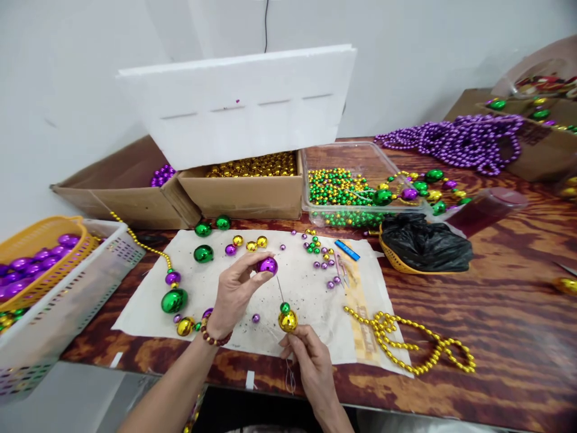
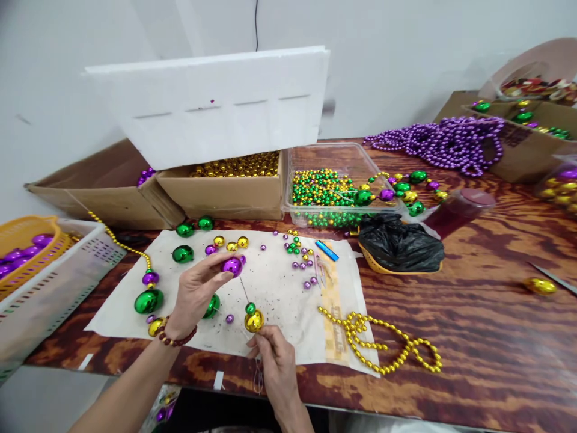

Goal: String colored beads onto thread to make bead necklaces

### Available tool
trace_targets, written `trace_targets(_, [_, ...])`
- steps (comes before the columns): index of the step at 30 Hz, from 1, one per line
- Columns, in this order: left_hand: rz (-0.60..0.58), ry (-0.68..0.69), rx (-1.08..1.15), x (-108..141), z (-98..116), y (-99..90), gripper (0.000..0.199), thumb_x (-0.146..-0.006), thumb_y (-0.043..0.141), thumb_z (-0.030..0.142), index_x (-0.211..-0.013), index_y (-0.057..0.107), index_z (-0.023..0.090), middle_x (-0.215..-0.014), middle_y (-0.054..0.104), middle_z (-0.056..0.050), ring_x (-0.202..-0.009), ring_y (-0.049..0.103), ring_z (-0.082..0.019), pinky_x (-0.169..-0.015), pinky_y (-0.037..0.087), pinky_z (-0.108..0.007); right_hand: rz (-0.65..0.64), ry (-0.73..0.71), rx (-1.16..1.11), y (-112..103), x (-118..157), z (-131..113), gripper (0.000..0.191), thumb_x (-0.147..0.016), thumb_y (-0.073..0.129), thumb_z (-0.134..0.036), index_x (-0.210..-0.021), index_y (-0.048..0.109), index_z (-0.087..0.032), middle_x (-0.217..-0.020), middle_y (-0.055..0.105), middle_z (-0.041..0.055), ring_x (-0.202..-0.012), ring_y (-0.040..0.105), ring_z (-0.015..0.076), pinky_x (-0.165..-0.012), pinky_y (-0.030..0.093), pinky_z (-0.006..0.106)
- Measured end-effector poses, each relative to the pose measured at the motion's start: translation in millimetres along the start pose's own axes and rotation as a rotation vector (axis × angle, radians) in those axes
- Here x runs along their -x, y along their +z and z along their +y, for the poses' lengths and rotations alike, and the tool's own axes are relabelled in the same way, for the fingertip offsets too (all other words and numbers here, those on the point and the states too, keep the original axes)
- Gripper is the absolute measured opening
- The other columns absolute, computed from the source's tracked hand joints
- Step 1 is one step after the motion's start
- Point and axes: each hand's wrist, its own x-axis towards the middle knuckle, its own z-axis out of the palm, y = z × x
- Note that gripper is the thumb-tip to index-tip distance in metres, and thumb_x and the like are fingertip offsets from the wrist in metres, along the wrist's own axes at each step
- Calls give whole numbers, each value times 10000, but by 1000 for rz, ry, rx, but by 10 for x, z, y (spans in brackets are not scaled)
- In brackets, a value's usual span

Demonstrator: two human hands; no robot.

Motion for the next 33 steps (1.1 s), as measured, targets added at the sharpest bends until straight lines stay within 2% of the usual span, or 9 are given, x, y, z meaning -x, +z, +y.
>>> trace_targets(8, [59,-135,345,-49,94,50,270,-746,816,316,-1000,790,231,-999,779,-74,-877,712,-189,-802,576,-305,-30,18,9,56,23,24,189,-1001,513,-333,-913,614,-199,-799,718,25,-605,665,145,-577,476,239])
trace_targets(14, [70,-165,476,-26,125,132,286,-730,829,319,-993,788,216,-998,774,-93,-908,707,-222,-809,585,-353,-28,21,10,82,0,-6,220,-991,524,-347,-870,631,-197,-736,702,18,-558,626,135,-561,468,236])
trace_targets(24, [48,-194,524,31,122,163,280,-745,820,313,-1006,780,218,-1020,770,-94,-960,696,-231,-847,581,-383,-18,25,2,83,21,5,253,-983,532,-386,-881,655,-190,-782,706,34,-582,641,143,-526,457,234])
trace_targets(31, [34,-199,475,112,61,196,314,-733,828,363,-1011,775,225,-1037,767,-101,-940,705,-235,-821,583,-376,2,43,-14,162,-26,-78,308,-988,522,-432,-864,653,-182,-635,676,15,-510,577,134,-489,403,236])
trace_targets(33, [23,-195,434,155,25,184,323,-748,819,361,-1036,770,225,-1060,763,-104,-937,701,-226,-830,578,-362,20,30,-37,198,-56,-99,310,-984,528,-442,-863,644,-182,-668,691,25,-528,597,138,-488,403,235])
